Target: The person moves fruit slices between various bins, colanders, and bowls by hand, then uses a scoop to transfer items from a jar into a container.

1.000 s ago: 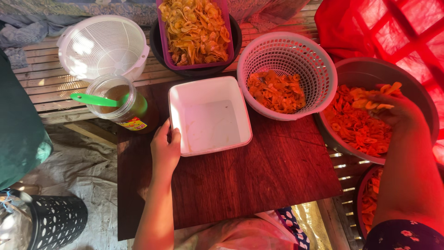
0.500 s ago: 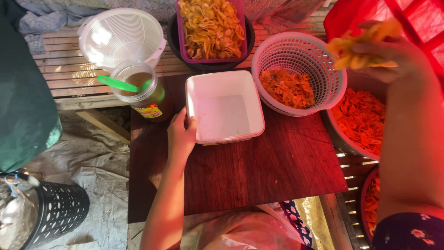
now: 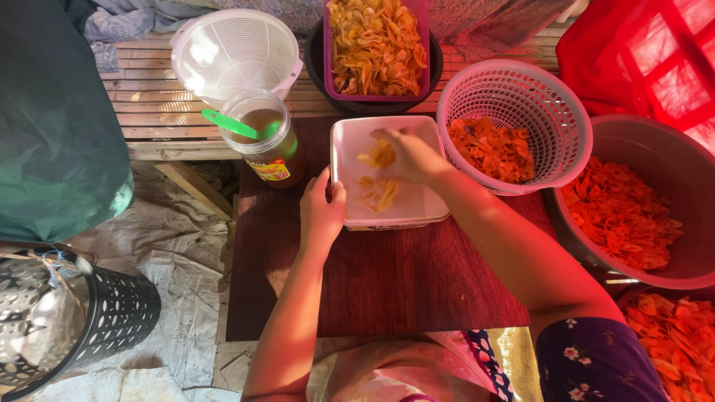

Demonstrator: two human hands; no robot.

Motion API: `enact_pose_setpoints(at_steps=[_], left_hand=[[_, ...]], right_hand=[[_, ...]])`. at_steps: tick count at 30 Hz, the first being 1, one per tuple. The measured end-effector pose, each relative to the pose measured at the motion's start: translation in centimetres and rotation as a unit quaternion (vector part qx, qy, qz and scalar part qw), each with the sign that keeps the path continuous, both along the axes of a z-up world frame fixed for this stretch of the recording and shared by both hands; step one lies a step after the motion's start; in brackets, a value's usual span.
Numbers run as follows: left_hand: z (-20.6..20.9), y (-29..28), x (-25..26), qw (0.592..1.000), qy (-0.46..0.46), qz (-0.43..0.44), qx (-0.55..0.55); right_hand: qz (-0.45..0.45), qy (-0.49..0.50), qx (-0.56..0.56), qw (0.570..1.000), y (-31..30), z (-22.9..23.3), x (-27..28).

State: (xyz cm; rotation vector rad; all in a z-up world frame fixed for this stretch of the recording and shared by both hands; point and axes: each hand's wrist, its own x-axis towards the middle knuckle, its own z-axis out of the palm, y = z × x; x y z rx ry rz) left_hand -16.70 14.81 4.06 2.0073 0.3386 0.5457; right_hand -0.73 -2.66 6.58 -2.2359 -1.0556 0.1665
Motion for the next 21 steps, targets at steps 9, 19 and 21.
enact_pose_setpoints(at_steps=[9, 19, 21], left_hand=[[-1.3, 0.0, 0.2, 0.999, -0.033, 0.013, -0.002], [-1.5, 0.2, -0.1, 1.0, -0.019, 0.008, -0.016], [-1.6, 0.3, 0.0, 1.0, -0.012, 0.011, -0.015]], right_hand=[[-0.059, 0.222, 0.015, 0.973, -0.5, 3.4, -2.6], [-0.219, 0.131, 0.392, 0.884, -22.5, 7.6, -1.3], [-0.304, 0.152, 0.38, 0.86, -29.8, 5.5, 0.2]])
